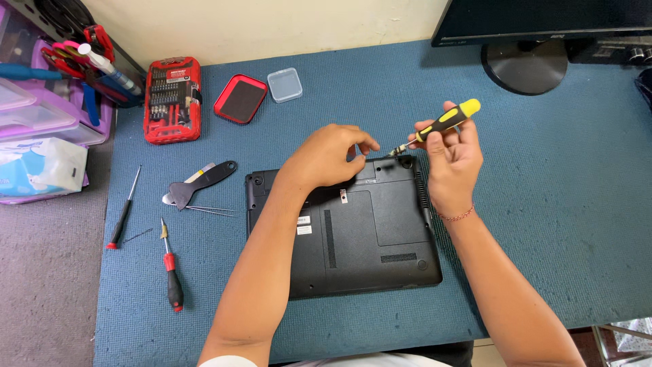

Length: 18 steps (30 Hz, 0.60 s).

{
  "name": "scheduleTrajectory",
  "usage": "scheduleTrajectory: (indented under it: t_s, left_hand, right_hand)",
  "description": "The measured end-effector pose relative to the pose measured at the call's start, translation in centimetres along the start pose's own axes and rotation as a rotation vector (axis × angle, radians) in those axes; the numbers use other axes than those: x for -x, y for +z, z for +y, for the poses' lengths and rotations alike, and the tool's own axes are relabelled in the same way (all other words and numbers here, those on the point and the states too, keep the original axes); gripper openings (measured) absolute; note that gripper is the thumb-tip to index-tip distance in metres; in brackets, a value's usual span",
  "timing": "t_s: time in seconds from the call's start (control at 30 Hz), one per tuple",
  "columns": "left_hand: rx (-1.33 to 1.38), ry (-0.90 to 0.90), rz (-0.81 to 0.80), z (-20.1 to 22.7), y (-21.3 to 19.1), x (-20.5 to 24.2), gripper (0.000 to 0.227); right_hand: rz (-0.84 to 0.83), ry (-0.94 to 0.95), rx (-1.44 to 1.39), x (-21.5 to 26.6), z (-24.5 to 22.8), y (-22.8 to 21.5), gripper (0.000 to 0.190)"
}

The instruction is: The person uses a screwdriver to remove screws from the bottom of a laptop. They systematically unscrew each fastener and place the screws into a small red container on the table.

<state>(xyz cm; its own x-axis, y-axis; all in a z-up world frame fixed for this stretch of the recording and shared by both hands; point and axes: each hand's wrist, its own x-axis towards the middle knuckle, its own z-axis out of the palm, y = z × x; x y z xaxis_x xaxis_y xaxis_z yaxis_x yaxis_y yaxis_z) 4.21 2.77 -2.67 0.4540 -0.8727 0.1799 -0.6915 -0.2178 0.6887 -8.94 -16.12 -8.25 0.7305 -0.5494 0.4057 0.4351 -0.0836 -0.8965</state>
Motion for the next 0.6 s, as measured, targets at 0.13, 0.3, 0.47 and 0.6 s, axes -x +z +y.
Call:
scheduleTrajectory:
  t_s: [0.13,0.3,0.47,0.6]
  left_hand:
    - [0.061,-0.034,-0.033,0.2,0.2,-0.2,0.024]
    - [0.163,-0.006,0.069,1.3,0.0,-0.4,0.012]
    - [0.101,-0.036,0.107,0.5,0.6,-0.5,0.007]
    - [0.114,-0.034,0.152,-0.8,1.1,-0.6,0.008]
  right_hand:
    - [0.071,0.102,-0.193,-0.5,0.3,-0.1,0.044]
    - [0.093,0.143,-0.314,-0.5,0.8,-0.4,0.046]
    - [0.134,0.154,-0.291,-0.4,1.8,-0.8,0.043]
    - [0.193,0.182,-0.315,-0.6,1.9,-0.9,0.036]
